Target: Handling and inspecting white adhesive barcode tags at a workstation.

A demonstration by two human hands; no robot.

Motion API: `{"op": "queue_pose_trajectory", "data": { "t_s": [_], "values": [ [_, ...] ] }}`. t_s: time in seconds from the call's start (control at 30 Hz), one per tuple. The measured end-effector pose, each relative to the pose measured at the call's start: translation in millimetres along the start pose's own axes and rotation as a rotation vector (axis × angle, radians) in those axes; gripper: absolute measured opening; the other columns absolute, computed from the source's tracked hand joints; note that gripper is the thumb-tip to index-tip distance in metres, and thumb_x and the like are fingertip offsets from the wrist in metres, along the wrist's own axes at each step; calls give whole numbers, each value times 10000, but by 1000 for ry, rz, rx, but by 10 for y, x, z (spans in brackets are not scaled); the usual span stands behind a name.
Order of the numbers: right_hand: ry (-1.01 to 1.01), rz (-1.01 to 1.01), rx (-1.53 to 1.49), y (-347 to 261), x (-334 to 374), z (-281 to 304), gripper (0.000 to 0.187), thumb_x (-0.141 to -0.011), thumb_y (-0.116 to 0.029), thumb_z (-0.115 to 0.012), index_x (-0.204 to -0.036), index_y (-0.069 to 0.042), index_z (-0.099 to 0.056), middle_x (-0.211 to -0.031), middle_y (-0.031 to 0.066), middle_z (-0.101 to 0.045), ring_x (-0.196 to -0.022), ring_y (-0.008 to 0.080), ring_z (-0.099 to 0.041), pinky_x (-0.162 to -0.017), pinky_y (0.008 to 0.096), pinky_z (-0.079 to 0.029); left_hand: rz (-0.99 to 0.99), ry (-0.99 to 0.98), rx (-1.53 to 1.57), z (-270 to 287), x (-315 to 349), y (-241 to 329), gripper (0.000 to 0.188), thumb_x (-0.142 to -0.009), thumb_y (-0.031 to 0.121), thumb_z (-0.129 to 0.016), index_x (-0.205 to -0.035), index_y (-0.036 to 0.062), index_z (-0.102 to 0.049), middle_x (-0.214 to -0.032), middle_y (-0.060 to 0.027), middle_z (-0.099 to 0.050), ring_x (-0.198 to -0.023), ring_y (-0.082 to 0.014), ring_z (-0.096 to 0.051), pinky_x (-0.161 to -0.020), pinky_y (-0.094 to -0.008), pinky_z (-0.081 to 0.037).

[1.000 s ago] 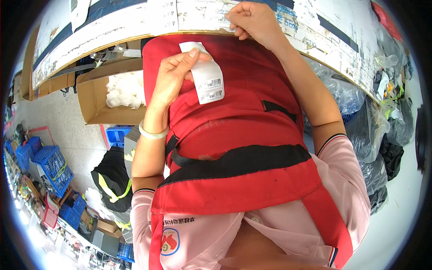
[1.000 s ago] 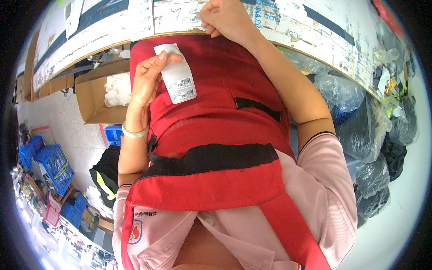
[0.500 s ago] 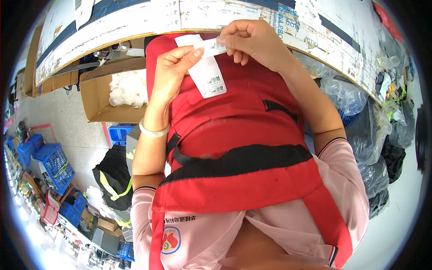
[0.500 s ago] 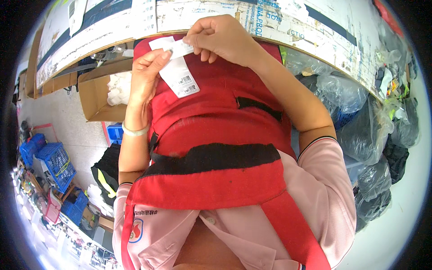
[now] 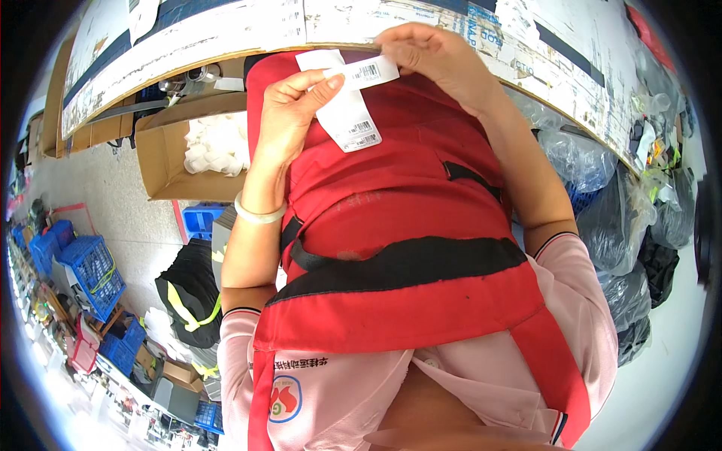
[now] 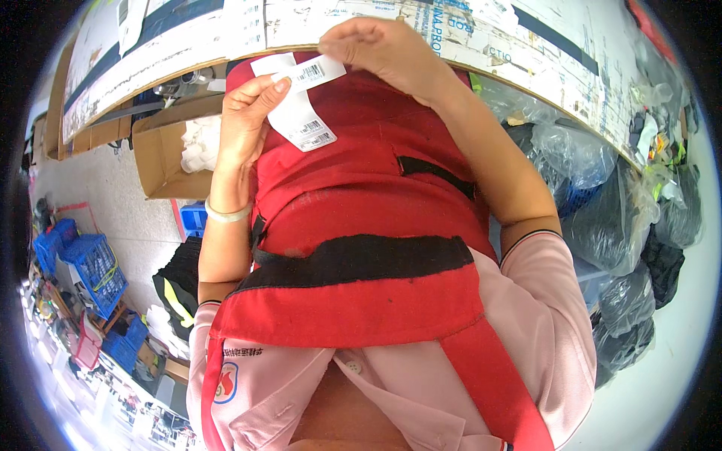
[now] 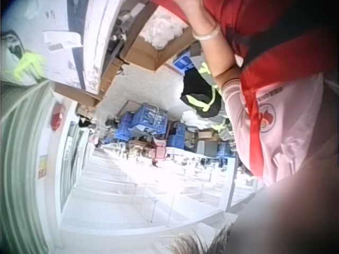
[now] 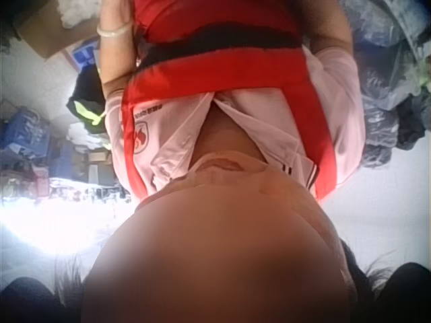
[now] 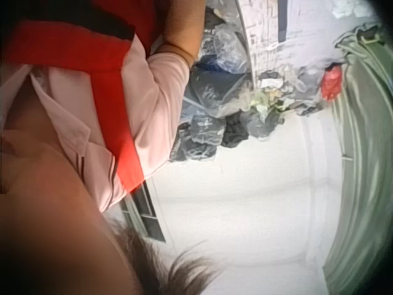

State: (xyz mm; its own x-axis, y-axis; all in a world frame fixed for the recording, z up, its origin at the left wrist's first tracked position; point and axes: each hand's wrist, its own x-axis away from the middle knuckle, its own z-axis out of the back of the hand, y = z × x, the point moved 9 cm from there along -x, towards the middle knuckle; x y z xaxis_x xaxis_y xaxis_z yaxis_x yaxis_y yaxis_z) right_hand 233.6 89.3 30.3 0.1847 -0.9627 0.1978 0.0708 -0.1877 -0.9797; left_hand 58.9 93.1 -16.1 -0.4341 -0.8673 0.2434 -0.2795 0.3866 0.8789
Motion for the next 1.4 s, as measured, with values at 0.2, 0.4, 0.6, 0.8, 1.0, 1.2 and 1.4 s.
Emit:
{"op": "queue_pose_trajectory", "data": {
  "t_s": [0.2,0.4,0.6,0.8,1.0,1.2,1.4],
  "values": [
    [38,-29,26,135,128,-16,142,-903,-141,-615,-971,-26,-665,-819,0,-632,-730,50,-560,-688,196,-469,19,46,-419,-58,-30,7,145,-876,59,-651,-991,-20,-691,-846,-21,-684,-741,-46,-585,-679,-189,-467],
    [640,170,435,-122,410,1629,148,-903,-155,-608,-982,-57,-685,-805,-21,-648,-711,51,-587,-691,200,-484,85,-68,1,-65,77,-9,286,-937,209,-581,-1104,-15,-641,-948,-64,-677,-846,-109,-618,-787,-236,-481],
    [970,384,1113,-276,703,1982,212,-903,-204,-628,-1048,-54,-667,-885,-15,-651,-787,64,-586,-733,221,-479,53,-114,-137,-240,114,-2,328,-884,89,-643,-1197,5,-592,-858,-47,-672,-693,-71,-596,-635,-206,-487],
    [-180,-66,206,202,364,-152,242,-871,-223,-665,-957,3,-675,-811,19,-662,-756,72,-587,-722,228,-472,89,20,-164,-151,80,-50,220,-889,80,-636,-1096,8,-659,-794,-46,-662,-565,-68,-544,-490,-195,-428],
    [-86,-157,23,241,285,-282,181,-866,-176,-664,-909,-1,-674,-750,18,-630,-670,57,-572,-619,191,-457,60,-61,64,-191,116,19,359,-959,252,-547,-1144,-50,-607,-865,-78,-671,-668,-107,-600,-607,-229,-496],
    [-39,-123,-35,276,216,-365,209,-905,-196,-639,-952,7,-640,-801,14,-628,-696,55,-569,-642,204,-473,67,-32,-85,-77,116,-98,181,-852,43,-673,-1015,-37,-675,-839,-75,-690,-661,-94,-612,-607,-214,-508],
    [-3,70,-10,78,113,-255,148,-913,-145,-619,-954,-7,-649,-836,28,-637,-774,60,-568,-707,212,-474,91,-53,-176,-85,133,-80,155,-854,49,-675,-992,-21,-691,-798,-58,-687,-629,-78,-594,-582,-201,-490]
  ]
}}
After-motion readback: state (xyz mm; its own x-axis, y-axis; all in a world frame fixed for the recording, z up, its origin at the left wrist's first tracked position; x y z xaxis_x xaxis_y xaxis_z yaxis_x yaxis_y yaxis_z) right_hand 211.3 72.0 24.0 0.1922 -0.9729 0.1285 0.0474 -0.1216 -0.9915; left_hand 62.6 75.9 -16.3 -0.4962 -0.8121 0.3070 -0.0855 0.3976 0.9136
